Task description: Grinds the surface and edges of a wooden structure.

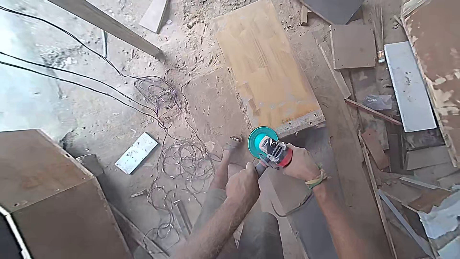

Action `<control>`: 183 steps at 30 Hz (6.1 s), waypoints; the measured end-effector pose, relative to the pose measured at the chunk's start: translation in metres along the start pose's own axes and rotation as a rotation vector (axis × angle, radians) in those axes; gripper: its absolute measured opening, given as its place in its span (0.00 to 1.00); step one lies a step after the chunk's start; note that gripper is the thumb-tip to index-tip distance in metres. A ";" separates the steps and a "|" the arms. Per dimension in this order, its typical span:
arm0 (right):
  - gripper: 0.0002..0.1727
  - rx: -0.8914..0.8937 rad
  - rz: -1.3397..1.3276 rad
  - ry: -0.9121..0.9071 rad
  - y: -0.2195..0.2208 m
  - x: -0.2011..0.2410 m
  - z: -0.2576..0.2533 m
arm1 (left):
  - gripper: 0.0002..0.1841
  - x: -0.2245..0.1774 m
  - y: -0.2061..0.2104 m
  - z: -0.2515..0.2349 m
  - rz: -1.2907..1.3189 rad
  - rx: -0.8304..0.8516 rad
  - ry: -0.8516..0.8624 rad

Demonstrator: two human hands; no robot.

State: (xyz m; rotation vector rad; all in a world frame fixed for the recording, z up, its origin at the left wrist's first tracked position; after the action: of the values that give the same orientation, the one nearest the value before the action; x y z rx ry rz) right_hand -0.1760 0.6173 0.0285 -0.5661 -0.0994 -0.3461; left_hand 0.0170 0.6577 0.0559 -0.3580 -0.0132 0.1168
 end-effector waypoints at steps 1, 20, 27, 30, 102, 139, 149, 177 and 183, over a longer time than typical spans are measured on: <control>0.39 0.007 0.005 -0.007 0.004 0.007 0.000 | 0.16 0.008 0.004 -0.001 0.003 -0.006 -0.016; 0.38 -0.068 0.336 0.250 -0.030 -0.025 0.038 | 0.18 -0.039 0.037 -0.020 0.270 0.050 0.284; 0.37 -0.082 0.398 0.217 -0.026 0.019 0.032 | 0.18 -0.005 0.034 -0.033 0.315 0.014 0.241; 0.36 -0.068 0.418 0.218 -0.028 0.026 0.030 | 0.18 -0.001 0.034 -0.033 0.339 0.012 0.242; 0.38 -0.012 0.291 0.222 -0.034 0.021 0.021 | 0.20 -0.005 0.019 -0.033 0.241 -0.046 0.173; 0.39 -0.140 0.026 0.294 -0.044 -0.038 0.031 | 0.22 -0.056 -0.013 -0.041 0.033 -0.167 0.216; 0.37 0.036 0.070 0.209 -0.026 -0.015 0.031 | 0.19 -0.026 0.026 -0.032 0.059 -0.106 0.078; 0.38 -0.173 -0.100 0.371 -0.079 -0.076 0.007 | 0.19 -0.108 -0.069 -0.044 -0.079 -0.127 0.327; 0.35 -0.084 -0.030 0.309 -0.076 -0.056 0.009 | 0.18 -0.088 -0.054 -0.045 -0.062 -0.117 0.205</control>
State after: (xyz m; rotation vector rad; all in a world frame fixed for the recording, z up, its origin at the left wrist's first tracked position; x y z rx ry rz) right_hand -0.2550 0.5787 0.0638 -0.5879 0.2050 -0.4643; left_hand -0.0626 0.5815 0.0329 -0.4848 0.1716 0.0171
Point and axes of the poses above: each hand's wrist, its own z-axis away from the middle knuckle, its own y-axis out of the palm, x = y × z, the point moved 7 cm from there along -z, towards the middle knuckle, and after that the axes turned 3 degrees about -x, right-handed, at the moved point
